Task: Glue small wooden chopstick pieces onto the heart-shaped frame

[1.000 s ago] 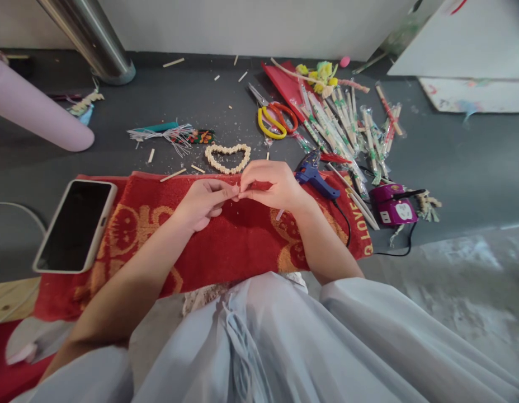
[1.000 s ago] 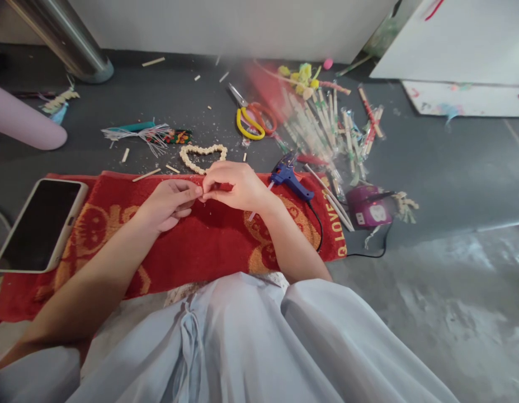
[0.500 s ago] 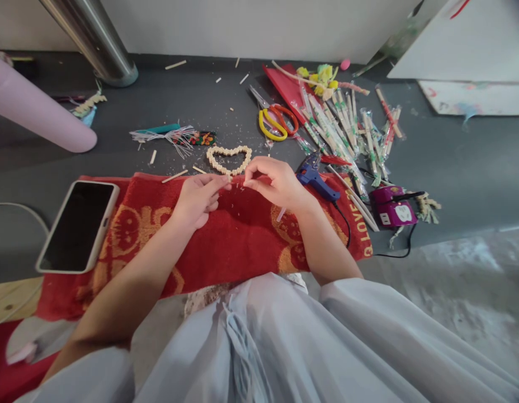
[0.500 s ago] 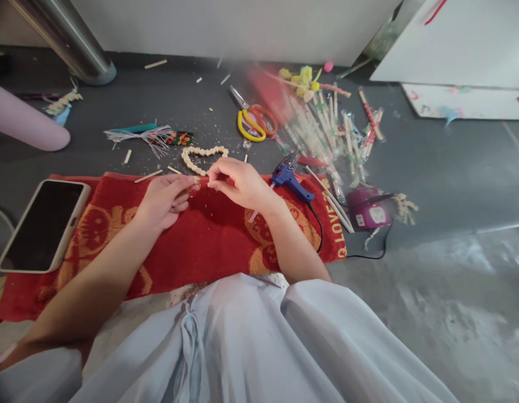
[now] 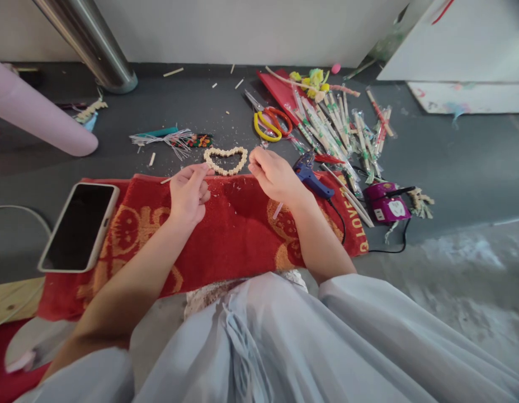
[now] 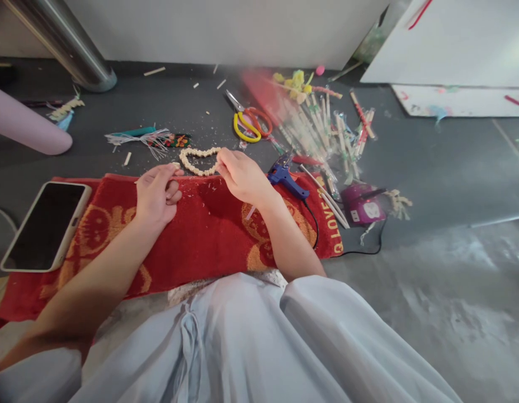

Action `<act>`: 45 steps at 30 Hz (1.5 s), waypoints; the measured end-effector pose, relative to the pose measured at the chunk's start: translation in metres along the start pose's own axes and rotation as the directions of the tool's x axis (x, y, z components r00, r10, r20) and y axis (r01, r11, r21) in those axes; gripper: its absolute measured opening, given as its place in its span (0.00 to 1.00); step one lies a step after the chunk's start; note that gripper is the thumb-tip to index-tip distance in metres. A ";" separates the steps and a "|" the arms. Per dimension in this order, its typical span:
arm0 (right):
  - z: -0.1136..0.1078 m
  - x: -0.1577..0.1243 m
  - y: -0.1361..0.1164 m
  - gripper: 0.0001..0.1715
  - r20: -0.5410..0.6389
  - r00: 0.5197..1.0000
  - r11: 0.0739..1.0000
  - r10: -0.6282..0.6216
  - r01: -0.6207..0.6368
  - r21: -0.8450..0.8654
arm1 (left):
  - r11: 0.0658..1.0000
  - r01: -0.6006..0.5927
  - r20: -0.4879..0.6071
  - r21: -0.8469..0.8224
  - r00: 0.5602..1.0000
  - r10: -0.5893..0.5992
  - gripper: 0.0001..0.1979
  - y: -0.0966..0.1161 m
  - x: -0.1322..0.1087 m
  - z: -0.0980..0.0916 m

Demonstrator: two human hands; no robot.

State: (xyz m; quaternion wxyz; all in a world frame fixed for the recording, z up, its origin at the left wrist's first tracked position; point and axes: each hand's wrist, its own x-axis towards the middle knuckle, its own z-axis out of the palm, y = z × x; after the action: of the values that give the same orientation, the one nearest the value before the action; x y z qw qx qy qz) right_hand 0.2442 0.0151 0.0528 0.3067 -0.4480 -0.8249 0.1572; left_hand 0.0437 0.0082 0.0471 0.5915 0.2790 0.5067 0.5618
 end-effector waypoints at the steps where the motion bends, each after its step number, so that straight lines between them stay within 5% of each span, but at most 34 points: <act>1: 0.000 0.000 0.000 0.09 0.009 1.000 1.000 0.004 -0.003 -0.017 | 1.000 -0.011 -0.001 -0.003 1.000 0.011 0.08 -0.001 0.000 0.001; 9: 0.002 0.003 0.006 0.14 0.137 0.974 0.956 0.178 -0.138 -0.258 | 0.999 -0.028 0.034 -0.018 0.999 0.028 0.10 -0.003 -0.002 0.003; 14: 0.000 0.004 0.014 0.13 -0.044 0.939 0.886 0.340 -0.335 -0.320 | 1.000 -0.022 0.052 -0.020 0.998 0.023 0.09 -0.004 -0.002 0.002; 21: 0.006 0.003 0.033 0.19 -0.217 0.932 0.948 0.289 -0.311 -0.074 | 1.000 -0.017 0.094 0.002 0.995 0.017 0.06 -0.004 -0.005 0.001; 28: -0.004 0.003 0.041 0.16 -0.346 0.883 0.909 0.317 -0.387 -0.157 | 0.999 0.011 0.123 0.034 0.992 -0.016 0.06 -0.004 -0.008 0.002; 31: -0.009 0.003 0.039 0.09 -0.321 0.867 0.889 0.380 -0.439 -0.133 | 0.999 0.019 0.137 0.040 0.990 -0.024 0.05 -0.004 -0.007 0.002; 40: -0.019 0.004 0.021 0.16 -0.118 0.888 0.873 0.444 -0.459 -0.166 | 0.996 0.084 0.243 -0.023 0.967 -0.075 0.07 -0.004 -0.009 0.001; 45: -0.020 0.008 -0.017 0.25 0.115 0.936 0.926 0.332 -0.346 0.149 | 0.998 0.046 0.268 -0.035 0.963 -0.035 0.08 -0.004 -0.011 0.001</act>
State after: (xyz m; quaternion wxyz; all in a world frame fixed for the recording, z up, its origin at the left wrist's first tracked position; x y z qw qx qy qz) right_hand 0.2430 0.0119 0.0801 0.2748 -0.5494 -0.7316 0.2956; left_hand 0.0481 -0.0027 0.0466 0.6713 0.3298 0.4162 0.5170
